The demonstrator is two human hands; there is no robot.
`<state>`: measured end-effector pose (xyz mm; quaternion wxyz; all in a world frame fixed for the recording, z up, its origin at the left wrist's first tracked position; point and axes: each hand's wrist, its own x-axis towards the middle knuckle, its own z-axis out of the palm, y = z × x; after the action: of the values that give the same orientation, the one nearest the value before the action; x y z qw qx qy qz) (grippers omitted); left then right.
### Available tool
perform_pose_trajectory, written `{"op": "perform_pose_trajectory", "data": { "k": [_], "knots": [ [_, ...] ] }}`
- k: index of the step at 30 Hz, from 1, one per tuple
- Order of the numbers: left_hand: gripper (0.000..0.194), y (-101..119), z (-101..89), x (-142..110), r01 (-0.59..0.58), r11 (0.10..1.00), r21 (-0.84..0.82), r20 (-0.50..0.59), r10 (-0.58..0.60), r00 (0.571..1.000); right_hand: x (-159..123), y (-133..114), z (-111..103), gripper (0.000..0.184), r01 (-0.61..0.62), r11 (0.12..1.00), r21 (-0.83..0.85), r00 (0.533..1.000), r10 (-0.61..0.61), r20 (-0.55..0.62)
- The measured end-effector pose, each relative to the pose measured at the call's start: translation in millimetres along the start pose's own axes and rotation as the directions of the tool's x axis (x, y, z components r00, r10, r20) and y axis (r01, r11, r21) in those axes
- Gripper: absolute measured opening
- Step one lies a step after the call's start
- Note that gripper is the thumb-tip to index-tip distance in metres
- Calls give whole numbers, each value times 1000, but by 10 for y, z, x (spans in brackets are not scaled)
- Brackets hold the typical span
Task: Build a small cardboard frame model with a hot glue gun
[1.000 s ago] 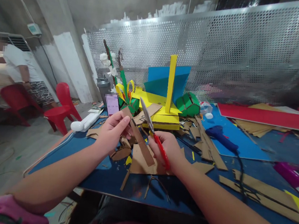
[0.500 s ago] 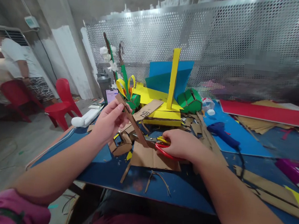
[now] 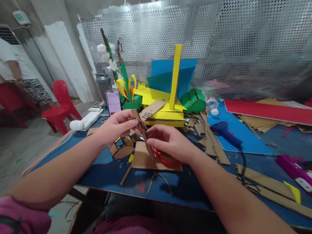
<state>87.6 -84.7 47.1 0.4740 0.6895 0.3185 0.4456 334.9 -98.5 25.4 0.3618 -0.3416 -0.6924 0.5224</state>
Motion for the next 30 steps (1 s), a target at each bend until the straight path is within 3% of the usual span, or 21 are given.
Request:
{"op": "perform_pose_trajectory", "data": {
  "k": [2, 5, 7, 8, 10, 13, 14, 16, 18, 20, 22, 24, 26, 28, 30],
  "knots": [
    [32, 5, -7, 1, -76, 981, 177, 6, 76, 997, 11, 23, 88, 42, -49, 996, 76, 998, 46, 45],
    [29, 22, -63, -2, -129, 883, 452, 13, 139, 990, 37, 92, 106, 33, -103, 989, 104, 990, 91, 112],
    [36, 28, -142, 1, -127, 759, 639, 28, 142, 989, 51, 143, 70, 30, -135, 979, 152, 987, 120, 103],
    [42, 25, -194, 5, -121, 656, 745, 47, 129, 991, 56, 164, 49, 29, -150, 972, 182, 988, 138, 77],
    [57, 9, -316, 23, -27, 470, 882, 2, 53, 999, 61, 192, 18, 28, -168, 958, 231, 985, 171, 7],
    [58, -17, -510, 68, 123, 371, 921, -44, -213, 976, 67, 199, 10, 31, -166, 949, 267, 979, 190, -69],
    [57, -20, -568, 85, 143, 359, 922, -58, -237, 970, 69, 195, 14, 31, -161, 949, 271, 978, 190, -84],
    [53, -13, -666, 117, 132, 324, 937, -78, -174, 982, 74, 184, 23, 31, -155, 950, 270, 978, 186, -95],
    [47, 8, -736, 139, 125, 217, 968, -116, -53, 992, 80, 174, 25, 28, -149, 953, 265, 978, 181, -100],
    [49, 39, -785, 150, 186, 116, 976, -196, 77, 978, 88, 169, 18, 24, -139, 955, 262, 978, 173, -114],
    [50, 76, -836, 152, 257, 59, 965, -263, 129, 956, 95, 165, 8, 21, -130, 958, 256, 977, 169, -134],
    [47, 110, -912, 153, 326, 46, 944, -328, 44, 944, 100, 155, 1, 21, -139, 957, 253, 971, 182, -155],
    [47, 123, -1016, 155, 391, 45, 919, -380, -155, 912, 99, 131, -1, 24, -168, 951, 258, 963, 215, -164],
    [53, 104, -1123, 155, 401, 48, 915, -359, -358, 862, 93, 96, 1, 29, -204, 942, 265, 955, 251, -158],
    [55, 57, -1193, 150, 390, 152, 908, -282, -467, 838, 84, 61, 9, 34, -232, 936, 265, 949, 277, -148]
  ]
}}
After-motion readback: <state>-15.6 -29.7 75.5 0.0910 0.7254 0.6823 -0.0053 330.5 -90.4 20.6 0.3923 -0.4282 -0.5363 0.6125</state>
